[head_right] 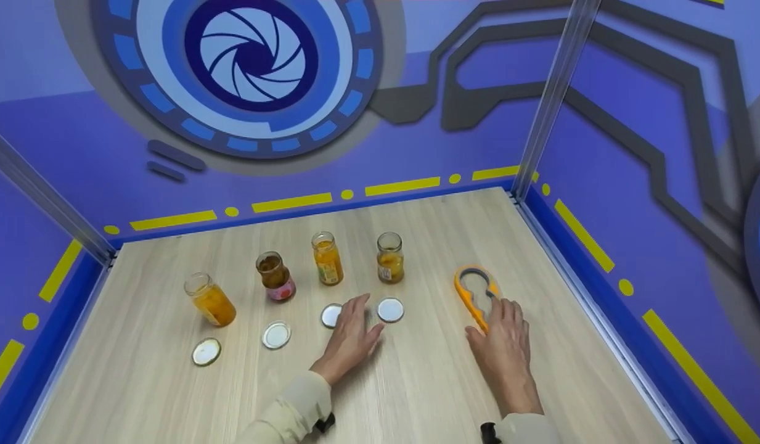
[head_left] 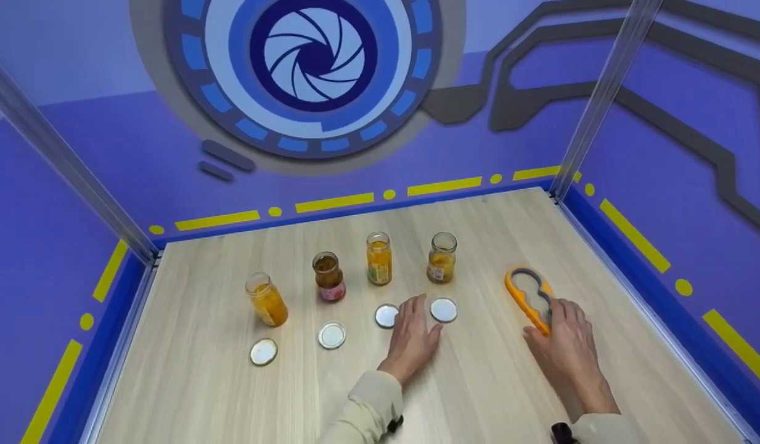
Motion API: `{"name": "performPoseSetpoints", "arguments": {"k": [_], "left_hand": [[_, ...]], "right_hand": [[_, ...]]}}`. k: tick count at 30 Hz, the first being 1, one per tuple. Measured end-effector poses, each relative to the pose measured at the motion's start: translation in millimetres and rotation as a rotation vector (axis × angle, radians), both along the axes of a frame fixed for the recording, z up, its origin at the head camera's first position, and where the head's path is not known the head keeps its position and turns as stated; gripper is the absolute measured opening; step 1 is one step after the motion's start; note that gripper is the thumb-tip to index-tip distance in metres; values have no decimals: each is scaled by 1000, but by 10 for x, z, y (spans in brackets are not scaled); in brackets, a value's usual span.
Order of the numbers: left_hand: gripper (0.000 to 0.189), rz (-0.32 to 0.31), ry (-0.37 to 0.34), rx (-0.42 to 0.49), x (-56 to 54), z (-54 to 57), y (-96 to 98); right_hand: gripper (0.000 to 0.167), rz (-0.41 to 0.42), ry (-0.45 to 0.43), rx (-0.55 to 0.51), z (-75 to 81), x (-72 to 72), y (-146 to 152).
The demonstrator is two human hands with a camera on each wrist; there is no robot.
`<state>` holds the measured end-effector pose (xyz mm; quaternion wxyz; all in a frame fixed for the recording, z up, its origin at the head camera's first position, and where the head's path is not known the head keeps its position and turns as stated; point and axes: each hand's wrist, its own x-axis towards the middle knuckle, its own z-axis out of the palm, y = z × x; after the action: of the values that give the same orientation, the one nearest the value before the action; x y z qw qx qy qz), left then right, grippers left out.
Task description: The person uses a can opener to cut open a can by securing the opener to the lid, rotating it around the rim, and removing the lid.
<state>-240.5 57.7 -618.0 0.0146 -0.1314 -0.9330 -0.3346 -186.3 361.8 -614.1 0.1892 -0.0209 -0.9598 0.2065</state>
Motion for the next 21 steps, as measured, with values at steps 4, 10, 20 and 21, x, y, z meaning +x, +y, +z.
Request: {"name": "performPoseSetpoints", "arguments": {"k": [4,10,20,21], "left_hand": [[64,-1,20,16,75,71,-263],[63,16,92,17,220,135,-680],[74,90,20,-69,572,200,-1125],[75,98,15,-88,602,199,-1166]], "right_hand": [[84,91,-43,31,50,-50,-41],[87,169,-119,37,114,-94,-117],[90,242,-169,33,203,-99,-170],[90,245,-178,34,208,-97,-175]]}}
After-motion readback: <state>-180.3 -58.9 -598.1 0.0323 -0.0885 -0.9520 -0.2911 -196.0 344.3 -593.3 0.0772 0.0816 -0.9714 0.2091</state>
